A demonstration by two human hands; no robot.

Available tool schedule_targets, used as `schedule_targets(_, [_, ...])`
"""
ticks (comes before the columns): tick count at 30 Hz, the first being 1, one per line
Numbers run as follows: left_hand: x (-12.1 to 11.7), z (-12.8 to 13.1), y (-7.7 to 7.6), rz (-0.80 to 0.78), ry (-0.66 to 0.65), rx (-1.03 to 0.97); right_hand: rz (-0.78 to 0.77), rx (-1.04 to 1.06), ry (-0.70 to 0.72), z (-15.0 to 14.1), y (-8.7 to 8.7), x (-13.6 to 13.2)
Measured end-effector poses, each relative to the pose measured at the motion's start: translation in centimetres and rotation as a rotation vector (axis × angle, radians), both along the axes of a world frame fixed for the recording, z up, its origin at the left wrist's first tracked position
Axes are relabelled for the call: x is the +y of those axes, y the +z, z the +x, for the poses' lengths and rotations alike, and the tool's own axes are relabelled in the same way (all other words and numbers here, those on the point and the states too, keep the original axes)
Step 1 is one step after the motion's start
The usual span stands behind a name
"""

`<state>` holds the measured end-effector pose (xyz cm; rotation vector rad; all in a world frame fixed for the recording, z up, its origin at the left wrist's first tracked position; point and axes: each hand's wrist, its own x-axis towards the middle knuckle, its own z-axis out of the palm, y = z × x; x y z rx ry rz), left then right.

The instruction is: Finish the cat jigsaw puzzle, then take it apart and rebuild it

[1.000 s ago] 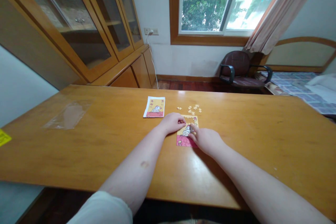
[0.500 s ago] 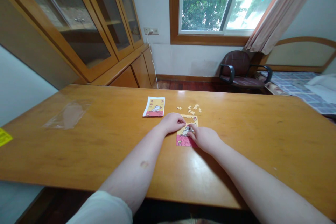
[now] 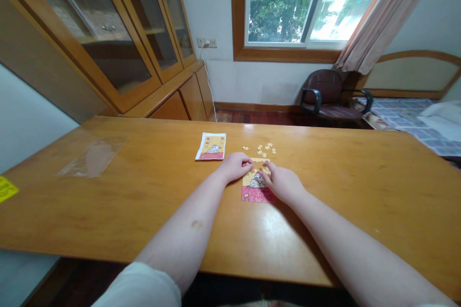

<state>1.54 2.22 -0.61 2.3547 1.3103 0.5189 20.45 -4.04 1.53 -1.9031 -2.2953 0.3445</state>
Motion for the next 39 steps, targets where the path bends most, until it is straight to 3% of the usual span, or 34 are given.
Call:
schedule_targets(4, [0.5,-0.6,-0.2,0.048,0.198,-0.079,0.053,0.281,-0.126,1.8,-1.8,2.2])
schedule_targets(9, [1.1,-1.3,-0.5,0.115,0.404,-0.031,0.165,0.572,-0.288,2.7,-3.8,3.9])
schedule_targets(11, [1.2,-1.5,-0.6,0.141,0.435,-0.005,0.22,0.556,-0.258,2.2,-3.4,4.2])
schedule_targets(13, [1.3,-1.5,-0.7,0.144,0.45,0.015,0.221,0.43,-0.129,1.3,-2.5,4.9])
schedule_targets(18, [1.3,-1.5,-0.7,0.106,0.456,0.025,0.126,0.115,-0.001,-1.6,-0.5,8.3])
schedule_targets(25, [1.7,-1.5,-1.0,0.126,0.441,0.025,0.089,-0.051,0.083,-5.0,-1.2,10.9])
schedule_targets(35, [1.5,-1.3,-0.7,0.111,0.429,0.007,0.002,-0.019,0.003,-5.0,-2.0,12.0])
schedule_targets(39, [1.4,-1.3,-0.7,0.103,0.424,-0.001,-0.02,0.166,-0.076,-3.9,-1.5,11.2])
